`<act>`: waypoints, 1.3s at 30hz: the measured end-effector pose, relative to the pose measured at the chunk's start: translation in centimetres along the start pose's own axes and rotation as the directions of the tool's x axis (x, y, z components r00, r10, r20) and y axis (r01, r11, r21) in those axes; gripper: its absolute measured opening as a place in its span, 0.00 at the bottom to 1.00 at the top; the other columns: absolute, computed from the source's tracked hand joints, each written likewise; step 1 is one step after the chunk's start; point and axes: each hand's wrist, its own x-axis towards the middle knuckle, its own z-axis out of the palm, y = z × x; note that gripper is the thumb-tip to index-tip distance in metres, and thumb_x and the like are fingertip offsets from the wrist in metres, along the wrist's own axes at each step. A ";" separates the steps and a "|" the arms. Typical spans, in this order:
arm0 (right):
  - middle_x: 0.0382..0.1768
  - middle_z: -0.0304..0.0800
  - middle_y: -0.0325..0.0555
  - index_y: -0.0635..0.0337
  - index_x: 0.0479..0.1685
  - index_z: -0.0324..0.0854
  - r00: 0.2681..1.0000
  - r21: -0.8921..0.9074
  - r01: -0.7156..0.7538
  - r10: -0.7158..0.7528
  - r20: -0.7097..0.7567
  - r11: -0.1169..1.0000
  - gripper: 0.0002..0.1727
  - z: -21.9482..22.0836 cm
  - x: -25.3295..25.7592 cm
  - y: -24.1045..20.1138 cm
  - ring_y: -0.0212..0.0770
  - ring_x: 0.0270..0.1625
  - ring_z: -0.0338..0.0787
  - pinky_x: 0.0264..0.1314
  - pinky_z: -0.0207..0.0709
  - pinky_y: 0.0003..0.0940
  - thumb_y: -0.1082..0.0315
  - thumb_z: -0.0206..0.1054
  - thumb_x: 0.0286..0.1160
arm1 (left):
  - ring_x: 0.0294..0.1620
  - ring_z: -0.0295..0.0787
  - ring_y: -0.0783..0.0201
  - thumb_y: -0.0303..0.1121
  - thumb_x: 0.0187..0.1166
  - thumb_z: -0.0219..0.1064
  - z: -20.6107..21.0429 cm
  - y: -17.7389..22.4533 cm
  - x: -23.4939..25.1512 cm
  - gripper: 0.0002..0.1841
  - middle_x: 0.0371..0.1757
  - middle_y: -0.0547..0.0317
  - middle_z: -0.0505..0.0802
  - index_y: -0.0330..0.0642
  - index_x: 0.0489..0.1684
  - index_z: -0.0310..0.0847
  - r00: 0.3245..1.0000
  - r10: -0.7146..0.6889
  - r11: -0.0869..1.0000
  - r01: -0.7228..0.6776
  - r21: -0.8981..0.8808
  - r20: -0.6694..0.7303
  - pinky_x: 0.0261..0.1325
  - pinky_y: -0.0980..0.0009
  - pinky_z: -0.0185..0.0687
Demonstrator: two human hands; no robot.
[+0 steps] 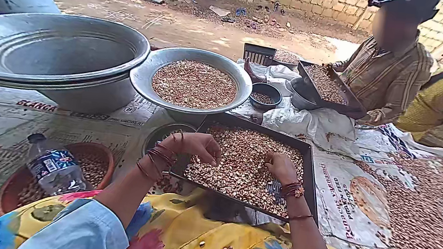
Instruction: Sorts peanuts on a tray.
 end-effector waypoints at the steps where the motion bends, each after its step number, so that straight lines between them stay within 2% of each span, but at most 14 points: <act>1: 0.61 0.90 0.59 0.57 0.61 0.88 1.000 0.011 0.002 -0.003 0.020 1.000 0.15 -0.4 -0.4 -0.1 0.60 0.68 0.87 0.69 0.74 0.65 0.65 0.67 0.79 | 0.36 0.91 0.77 0.26 0.77 0.68 -0.2 -0.2 -0.5 0.05 0.36 0.69 0.96 0.42 0.39 0.91 0.989 0.094 0.988 -0.079 -0.129 0.115 0.46 0.77 0.87; 4: 0.44 0.95 0.44 0.56 0.52 0.92 0.943 0.296 0.287 -0.323 0.082 0.911 0.11 -2.2 -2.7 0.5 0.41 0.46 0.91 0.53 0.82 0.44 0.63 0.72 0.79 | 0.37 0.94 0.74 0.37 0.76 0.66 -0.3 -0.4 -0.8 0.10 0.39 0.71 0.97 0.47 0.48 0.91 0.953 0.190 0.960 -0.129 -0.250 0.237 0.44 0.76 0.90; 5: 0.39 0.94 0.34 0.58 0.49 0.91 0.853 0.518 0.404 -0.514 0.084 0.754 0.08 -2.4 -3.4 1.0 0.27 0.39 0.89 0.47 0.82 0.28 0.66 0.71 0.78 | 0.34 0.93 0.72 0.33 0.79 0.63 -0.3 -0.3 -0.7 0.11 0.37 0.67 0.96 0.43 0.52 0.88 0.977 0.102 0.974 -0.060 -0.220 0.189 0.42 0.73 0.91; 7: 0.46 0.95 0.30 0.61 0.56 0.86 0.700 0.801 0.389 -0.711 0.064 0.455 0.11 -2.3 -4.2 1.5 0.22 0.46 0.92 0.55 0.86 0.23 0.70 0.69 0.78 | 0.31 0.91 0.65 0.30 0.87 0.63 0.1 -0.1 0.1 0.12 0.37 0.54 0.93 0.36 0.62 0.82 0.980 -0.197 0.980 0.198 -0.019 0.036 0.40 0.67 0.89; 10: 0.51 0.92 0.43 0.58 0.70 0.80 0.905 0.583 0.292 -0.416 0.088 0.758 0.22 -1.9 -3.9 3.0 0.34 0.48 0.91 0.56 0.84 0.35 0.64 0.71 0.79 | 0.49 0.92 0.47 0.44 0.84 0.69 1.3 -1.5 2.6 0.23 0.51 0.38 0.93 0.33 0.65 0.83 0.808 -0.563 0.711 0.580 0.399 -0.171 0.60 0.48 0.84; 12: 0.61 0.89 0.59 0.58 0.78 0.75 0.991 0.245 0.009 -0.041 0.125 0.969 0.30 -1.1 -3.1 3.1 0.57 0.63 0.89 0.67 0.78 0.59 0.56 0.74 0.78 | 0.65 0.85 0.35 0.46 0.80 0.73 2.8 -1.8 3.9 0.27 0.61 0.30 0.89 0.26 0.61 0.83 0.747 -0.636 0.564 0.621 0.544 -0.193 0.70 0.35 0.72; 14: 0.69 0.83 0.66 0.61 0.83 0.69 0.974 0.037 -0.145 0.136 0.181 0.989 0.39 -0.3 -2.8 1.8 0.66 0.73 0.83 0.73 0.72 0.67 0.52 0.75 0.75 | 0.71 0.82 0.31 0.44 0.79 0.73 4.6 -1.1 5.0 0.30 0.65 0.26 0.86 0.23 0.65 0.78 0.764 -0.626 0.548 0.573 0.610 -0.156 0.71 0.32 0.71; 18: 0.65 0.84 0.69 0.65 0.90 0.50 0.960 0.123 0.005 -0.040 0.276 0.992 0.47 1.3 -3.5 -2.2 0.66 0.68 0.86 0.69 0.76 0.65 0.57 0.73 0.77 | 0.70 0.82 0.31 0.32 0.77 0.71 7.3 0.2 7.0 0.30 0.65 0.24 0.84 0.21 0.73 0.69 0.855 -0.494 0.717 0.504 0.481 -0.160 0.70 0.35 0.73; 21: 0.74 0.78 0.70 0.63 0.95 0.44 0.946 0.348 0.149 -0.236 0.221 0.926 0.46 1.7 -3.7 -3.7 0.63 0.77 0.80 0.78 0.70 0.63 0.70 0.67 0.77 | 0.73 0.79 0.37 0.25 0.73 0.72 8.3 -0.8 7.8 0.38 0.72 0.24 0.79 0.23 0.83 0.56 0.892 -0.385 0.910 0.410 0.065 -0.238 0.75 0.42 0.72; 23: 0.84 0.69 0.64 0.61 0.94 0.50 0.909 0.577 0.281 -0.406 0.097 0.767 0.43 1.4 -3.8 -3.3 0.55 0.82 0.76 0.82 0.69 0.54 0.75 0.64 0.78 | 0.65 0.83 0.50 0.19 0.73 0.69 8.9 -1.0 7.7 0.37 0.70 0.33 0.80 0.28 0.84 0.55 0.885 -0.332 0.916 0.220 -0.335 -0.327 0.67 0.54 0.80; 26: 0.79 0.75 0.55 0.57 0.84 0.68 0.892 0.797 0.328 -0.445 -0.084 0.507 0.30 -0.1 -3.9 -1.8 0.44 0.57 0.92 0.50 0.90 0.43 0.75 0.65 0.80 | 0.47 0.89 0.65 0.16 0.76 0.63 8.7 0.1 7.3 0.25 0.54 0.50 0.87 0.33 0.73 0.66 0.835 -0.296 0.759 -0.089 -0.645 -0.464 0.50 0.67 0.88; 29: 0.57 0.92 0.48 0.58 0.65 0.85 0.957 0.561 0.269 -0.154 -0.245 0.783 0.16 -2.0 -3.5 1.6 0.40 0.46 0.93 0.48 0.87 0.39 0.70 0.66 0.80 | 0.43 0.89 0.72 0.11 0.73 0.59 7.1 1.5 6.1 0.23 0.49 0.57 0.88 0.33 0.67 0.70 0.824 -0.167 0.776 -0.229 -0.587 -0.541 0.47 0.73 0.87; 31: 0.55 0.94 0.53 0.55 0.59 0.90 0.969 0.280 0.017 0.053 -0.242 0.960 0.14 -2.7 -2.8 3.9 0.53 0.59 0.91 0.63 0.79 0.57 0.66 0.67 0.79 | 0.46 0.88 0.73 0.11 0.72 0.57 5.7 1.8 5.2 0.26 0.56 0.57 0.88 0.34 0.72 0.71 0.834 -0.044 0.858 -0.250 -0.448 -0.550 0.50 0.75 0.85; 39: 0.63 0.91 0.56 0.48 0.61 0.90 0.969 -0.069 -0.226 0.218 -0.113 0.972 0.16 -2.2 -1.5 5.3 0.61 0.68 0.88 0.65 0.74 0.65 0.66 0.68 0.76 | 0.48 0.94 0.63 0.19 0.86 0.57 2.8 2.5 3.1 0.17 0.65 0.51 0.88 0.41 0.69 0.78 0.745 -0.078 0.985 -0.047 -0.169 -0.662 0.49 0.65 0.91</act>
